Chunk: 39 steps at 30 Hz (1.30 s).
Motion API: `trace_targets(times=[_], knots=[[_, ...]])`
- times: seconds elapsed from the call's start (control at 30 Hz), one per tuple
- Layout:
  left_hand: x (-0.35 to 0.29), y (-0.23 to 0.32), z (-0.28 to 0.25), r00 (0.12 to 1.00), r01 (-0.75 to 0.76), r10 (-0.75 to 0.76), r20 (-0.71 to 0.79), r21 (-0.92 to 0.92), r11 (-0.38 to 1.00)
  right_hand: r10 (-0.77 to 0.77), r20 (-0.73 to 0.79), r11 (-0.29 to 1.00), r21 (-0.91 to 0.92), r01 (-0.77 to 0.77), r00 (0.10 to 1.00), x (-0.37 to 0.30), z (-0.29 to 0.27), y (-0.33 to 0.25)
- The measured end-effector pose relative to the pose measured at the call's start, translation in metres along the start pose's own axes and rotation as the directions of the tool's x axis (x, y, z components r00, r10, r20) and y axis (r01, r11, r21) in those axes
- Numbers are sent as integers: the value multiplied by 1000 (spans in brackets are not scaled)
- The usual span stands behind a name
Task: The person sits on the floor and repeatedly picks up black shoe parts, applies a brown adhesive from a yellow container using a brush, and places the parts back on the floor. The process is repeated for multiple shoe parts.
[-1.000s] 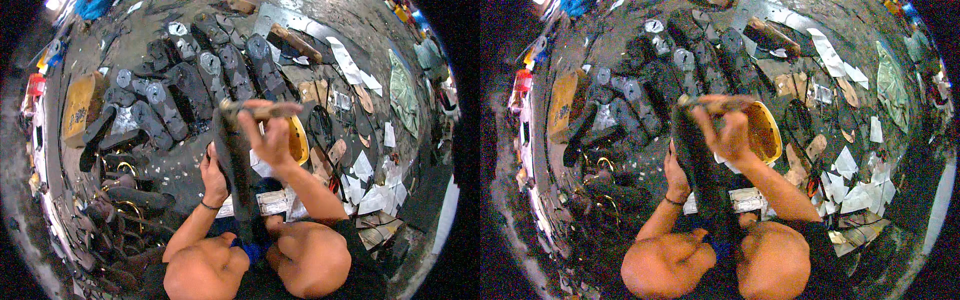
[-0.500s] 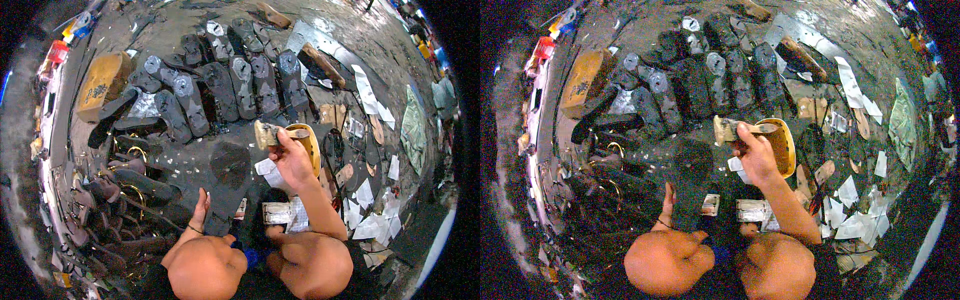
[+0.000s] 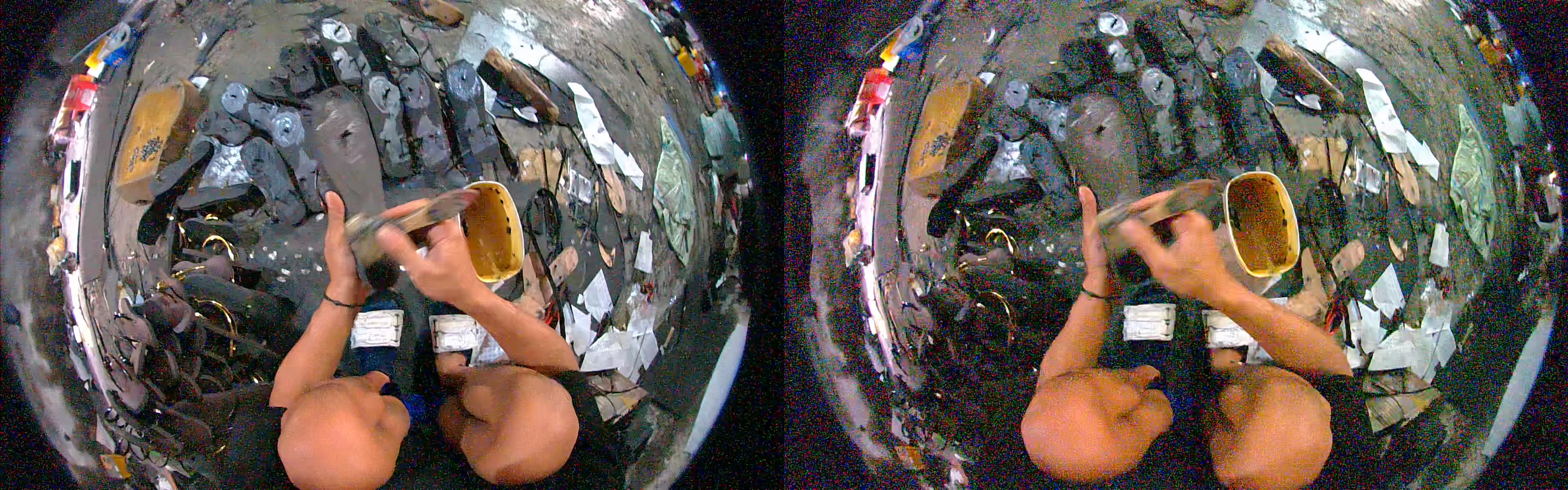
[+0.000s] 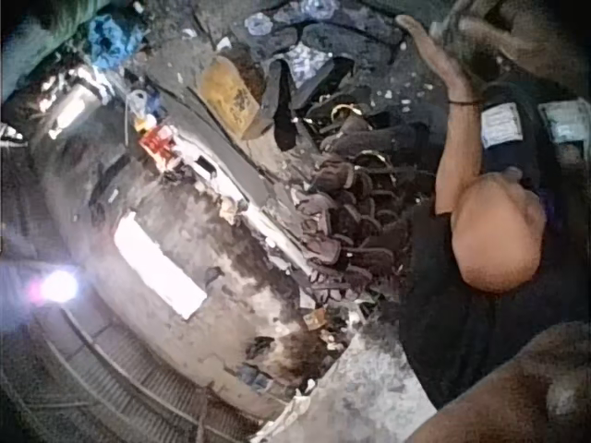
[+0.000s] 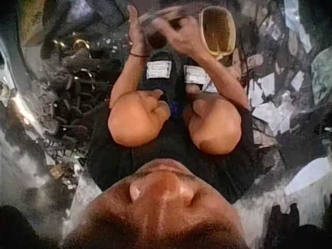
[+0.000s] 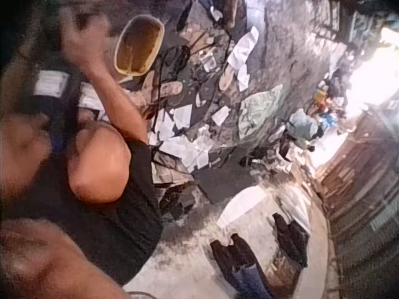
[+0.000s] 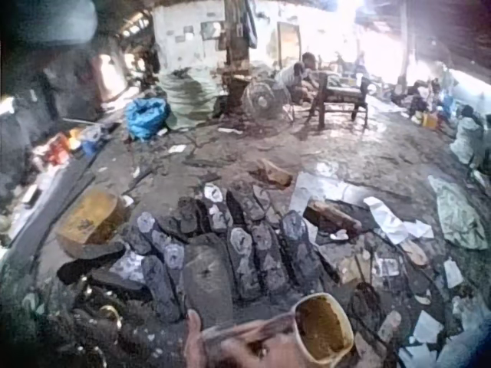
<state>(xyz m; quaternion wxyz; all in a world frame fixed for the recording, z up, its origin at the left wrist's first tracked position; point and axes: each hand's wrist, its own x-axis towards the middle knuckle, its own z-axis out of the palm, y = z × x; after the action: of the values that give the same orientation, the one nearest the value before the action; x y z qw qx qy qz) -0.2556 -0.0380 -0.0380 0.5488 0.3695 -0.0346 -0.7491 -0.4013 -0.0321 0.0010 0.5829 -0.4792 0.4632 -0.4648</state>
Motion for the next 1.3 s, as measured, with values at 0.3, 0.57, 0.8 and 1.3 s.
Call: trace_targets(times=[0.3,0.57,0.8,1.3], knots=[[10,1,2,1000,-21,21,-9,-44,999,-315,73,875,-365,319,946,-5,-16,3],[20,-15,-18,966,175,-173,194,5,985,-75,158,968,-225,110,985,2,2,-5],[91,74,-55,978,-150,173,113,-190,970,80,-44,969,-229,-88,996,1,-36,0],[84,226,-269,844,374,505,180,477,-795,-79,-345,569,-786,-242,935,-27,-148,61]])
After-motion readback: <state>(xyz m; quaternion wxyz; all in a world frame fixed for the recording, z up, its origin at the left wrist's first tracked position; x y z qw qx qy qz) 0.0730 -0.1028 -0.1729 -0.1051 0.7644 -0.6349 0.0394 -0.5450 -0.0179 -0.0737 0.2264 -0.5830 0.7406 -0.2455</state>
